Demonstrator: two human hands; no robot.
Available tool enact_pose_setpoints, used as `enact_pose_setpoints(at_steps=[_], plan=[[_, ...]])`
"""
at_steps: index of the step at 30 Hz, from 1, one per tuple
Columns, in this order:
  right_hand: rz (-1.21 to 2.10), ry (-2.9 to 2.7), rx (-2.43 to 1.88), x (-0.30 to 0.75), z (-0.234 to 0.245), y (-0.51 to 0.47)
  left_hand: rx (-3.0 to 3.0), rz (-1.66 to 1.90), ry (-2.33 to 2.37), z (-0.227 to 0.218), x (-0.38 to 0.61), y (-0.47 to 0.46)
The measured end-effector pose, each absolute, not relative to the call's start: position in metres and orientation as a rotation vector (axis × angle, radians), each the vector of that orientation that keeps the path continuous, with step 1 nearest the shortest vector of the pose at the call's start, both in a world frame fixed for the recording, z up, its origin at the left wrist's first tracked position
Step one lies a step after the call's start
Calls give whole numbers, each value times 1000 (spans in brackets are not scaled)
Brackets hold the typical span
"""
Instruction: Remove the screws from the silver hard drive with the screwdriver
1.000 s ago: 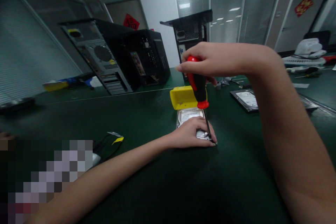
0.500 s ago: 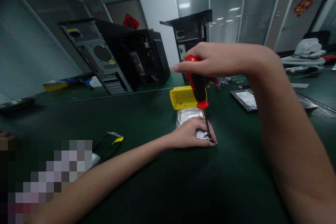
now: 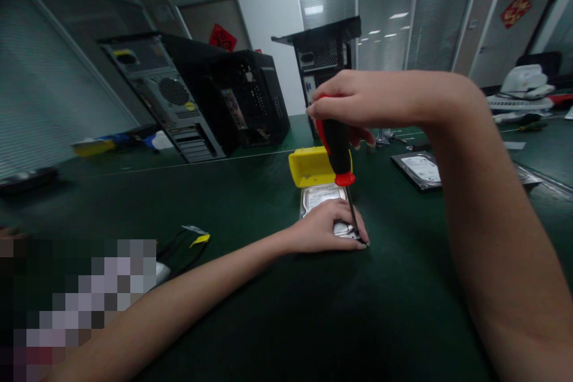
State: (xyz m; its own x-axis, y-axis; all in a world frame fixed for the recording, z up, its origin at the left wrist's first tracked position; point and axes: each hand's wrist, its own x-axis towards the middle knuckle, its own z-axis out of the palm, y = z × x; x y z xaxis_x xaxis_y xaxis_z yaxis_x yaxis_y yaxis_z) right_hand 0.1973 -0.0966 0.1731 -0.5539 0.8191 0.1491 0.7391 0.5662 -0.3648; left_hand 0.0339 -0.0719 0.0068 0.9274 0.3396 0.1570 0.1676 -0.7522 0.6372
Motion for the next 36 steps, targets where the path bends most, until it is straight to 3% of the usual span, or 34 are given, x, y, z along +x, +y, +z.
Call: enact_pose_setpoints(at_steps=[18, 36], plan=[[392, -2493, -1351, 199, 173, -99, 2394, 352, 369, 6, 34, -72], [196, -2402, -1481, 197, 171, -110, 2423, 361, 340, 6, 34, -71]])
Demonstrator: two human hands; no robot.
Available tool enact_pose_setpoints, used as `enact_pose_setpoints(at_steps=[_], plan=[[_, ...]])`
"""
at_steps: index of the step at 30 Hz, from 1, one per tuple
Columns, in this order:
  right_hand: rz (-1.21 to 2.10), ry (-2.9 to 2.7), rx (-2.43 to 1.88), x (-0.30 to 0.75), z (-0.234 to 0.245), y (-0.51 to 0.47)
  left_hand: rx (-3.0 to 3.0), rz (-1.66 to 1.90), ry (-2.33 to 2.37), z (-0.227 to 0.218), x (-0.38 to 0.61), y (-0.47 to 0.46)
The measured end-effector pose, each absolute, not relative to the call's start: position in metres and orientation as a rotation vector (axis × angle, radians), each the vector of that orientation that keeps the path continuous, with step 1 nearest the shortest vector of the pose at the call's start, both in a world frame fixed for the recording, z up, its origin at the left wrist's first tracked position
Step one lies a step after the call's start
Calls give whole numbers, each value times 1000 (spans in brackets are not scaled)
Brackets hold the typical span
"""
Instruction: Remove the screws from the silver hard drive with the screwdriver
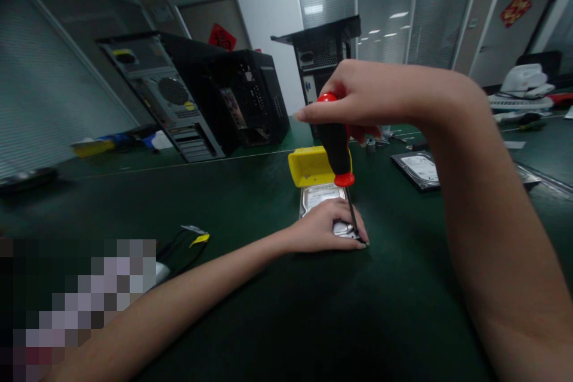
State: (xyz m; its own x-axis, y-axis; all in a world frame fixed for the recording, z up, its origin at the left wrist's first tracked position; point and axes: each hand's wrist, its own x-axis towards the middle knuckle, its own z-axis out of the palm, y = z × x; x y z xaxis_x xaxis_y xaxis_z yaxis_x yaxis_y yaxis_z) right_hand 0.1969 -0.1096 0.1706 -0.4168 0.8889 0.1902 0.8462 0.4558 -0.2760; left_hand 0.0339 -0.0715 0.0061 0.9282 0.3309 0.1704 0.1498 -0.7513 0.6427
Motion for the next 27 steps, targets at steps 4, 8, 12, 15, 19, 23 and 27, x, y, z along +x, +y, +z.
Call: enact_pose_setpoints(at_steps=[4, 8, 12, 15, 19, 23, 27], plan=[[142, -2360, -1560, 198, 170, -110, 2458, 360, 315, 8, 33, -71], [125, -2321, -1597, 199, 170, -110, 2463, 352, 331, 8, 33, -71], [101, -2312, -1618, 199, 170, -111, 2469, 367, 321, 7, 33, -71], [90, -2332, -1575, 198, 170, -111, 2469, 370, 318, 7, 33, -71], [56, -2310, -1575, 198, 168, -105, 2473, 352, 341, 8, 34, -72], [-10, -2267, -1618, 198, 166, -99, 2471, 330, 380, 9, 34, -72], [-53, -2247, -1621, 197, 166, -98, 2483, 353, 356, 7, 34, -72]])
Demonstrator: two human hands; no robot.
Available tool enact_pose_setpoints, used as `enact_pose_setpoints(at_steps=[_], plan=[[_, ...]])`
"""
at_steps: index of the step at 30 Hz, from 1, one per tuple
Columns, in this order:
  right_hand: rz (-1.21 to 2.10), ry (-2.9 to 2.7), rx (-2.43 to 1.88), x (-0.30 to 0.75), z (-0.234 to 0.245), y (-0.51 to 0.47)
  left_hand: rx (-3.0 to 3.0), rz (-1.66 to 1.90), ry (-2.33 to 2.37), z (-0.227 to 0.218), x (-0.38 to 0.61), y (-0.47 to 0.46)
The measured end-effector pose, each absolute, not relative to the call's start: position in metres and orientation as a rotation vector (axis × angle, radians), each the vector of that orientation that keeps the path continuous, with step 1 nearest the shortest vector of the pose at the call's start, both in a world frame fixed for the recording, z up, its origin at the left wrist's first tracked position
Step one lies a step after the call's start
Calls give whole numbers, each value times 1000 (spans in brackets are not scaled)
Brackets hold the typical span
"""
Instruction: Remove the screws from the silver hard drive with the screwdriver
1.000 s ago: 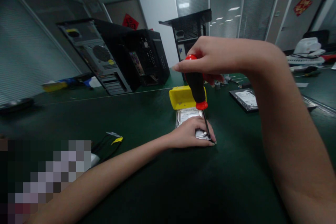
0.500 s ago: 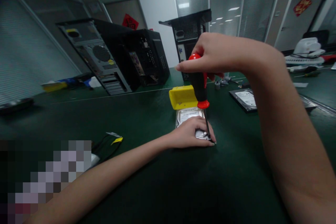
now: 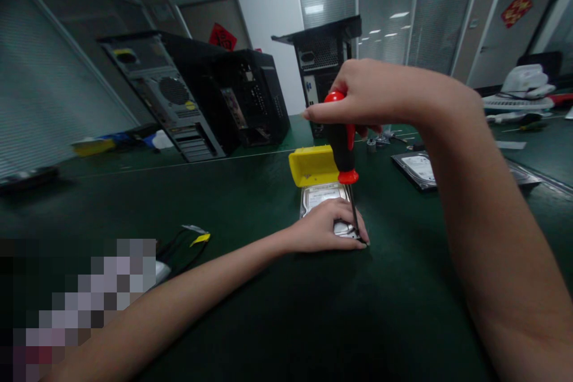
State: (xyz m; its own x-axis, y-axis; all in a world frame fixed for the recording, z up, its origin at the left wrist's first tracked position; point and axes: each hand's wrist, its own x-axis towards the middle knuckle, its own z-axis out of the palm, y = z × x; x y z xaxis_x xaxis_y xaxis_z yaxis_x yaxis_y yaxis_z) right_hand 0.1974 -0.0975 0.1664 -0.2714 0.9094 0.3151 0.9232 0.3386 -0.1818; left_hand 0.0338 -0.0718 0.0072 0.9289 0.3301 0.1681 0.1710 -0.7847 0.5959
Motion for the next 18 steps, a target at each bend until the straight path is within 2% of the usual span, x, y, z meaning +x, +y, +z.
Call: enact_pose_setpoints(at_steps=[4, 18], plan=[[-141, -2243, -1634, 199, 166, -95, 2501, 367, 325, 7, 34, -71], [-126, -2250, -1688, 196, 168, -98, 2488, 363, 358, 7, 34, -72]])
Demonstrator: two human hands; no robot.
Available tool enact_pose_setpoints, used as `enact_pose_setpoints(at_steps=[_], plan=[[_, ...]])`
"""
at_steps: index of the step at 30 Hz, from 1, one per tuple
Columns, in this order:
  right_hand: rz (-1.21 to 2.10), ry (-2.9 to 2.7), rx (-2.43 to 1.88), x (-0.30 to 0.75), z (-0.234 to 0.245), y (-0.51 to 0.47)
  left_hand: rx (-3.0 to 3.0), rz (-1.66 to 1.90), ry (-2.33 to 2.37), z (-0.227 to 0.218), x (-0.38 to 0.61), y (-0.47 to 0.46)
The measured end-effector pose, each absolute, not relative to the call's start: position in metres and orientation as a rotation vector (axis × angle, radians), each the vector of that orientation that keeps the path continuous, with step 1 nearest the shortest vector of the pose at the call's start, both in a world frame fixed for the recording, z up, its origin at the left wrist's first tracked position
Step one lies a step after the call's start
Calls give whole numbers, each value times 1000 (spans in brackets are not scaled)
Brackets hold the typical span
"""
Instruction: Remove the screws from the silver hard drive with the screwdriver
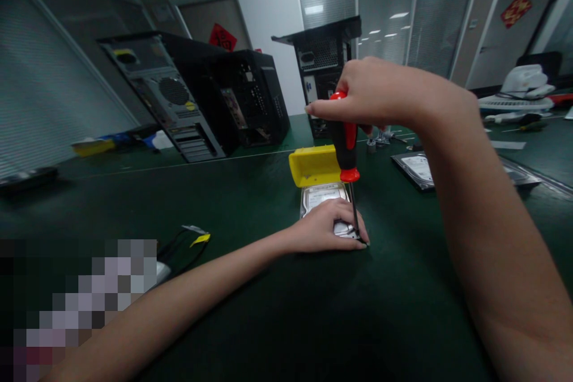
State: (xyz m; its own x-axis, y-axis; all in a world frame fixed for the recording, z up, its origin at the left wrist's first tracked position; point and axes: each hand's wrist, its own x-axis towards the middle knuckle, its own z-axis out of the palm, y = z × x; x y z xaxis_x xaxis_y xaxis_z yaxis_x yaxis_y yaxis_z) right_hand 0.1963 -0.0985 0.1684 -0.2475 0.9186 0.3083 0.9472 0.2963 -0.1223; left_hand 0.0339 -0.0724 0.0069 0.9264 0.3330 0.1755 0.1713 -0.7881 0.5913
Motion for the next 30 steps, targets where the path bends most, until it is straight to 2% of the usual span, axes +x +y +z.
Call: enact_pose_setpoints(at_steps=[6, 12, 17, 30], plan=[[-11, -2280, -1733, 202, 169, -91, 2498, 362, 342, 5, 34, -70], [249, -2478, -1287, 201, 168, -96, 2483, 375, 331, 4, 35, -69], [316, -2618, -1040, 196, 175, -105, 2498, 352, 364, 7, 33, -70], [259, -2629, -1198, 204, 175, -100, 2434, 372, 358, 6, 34, -72]])
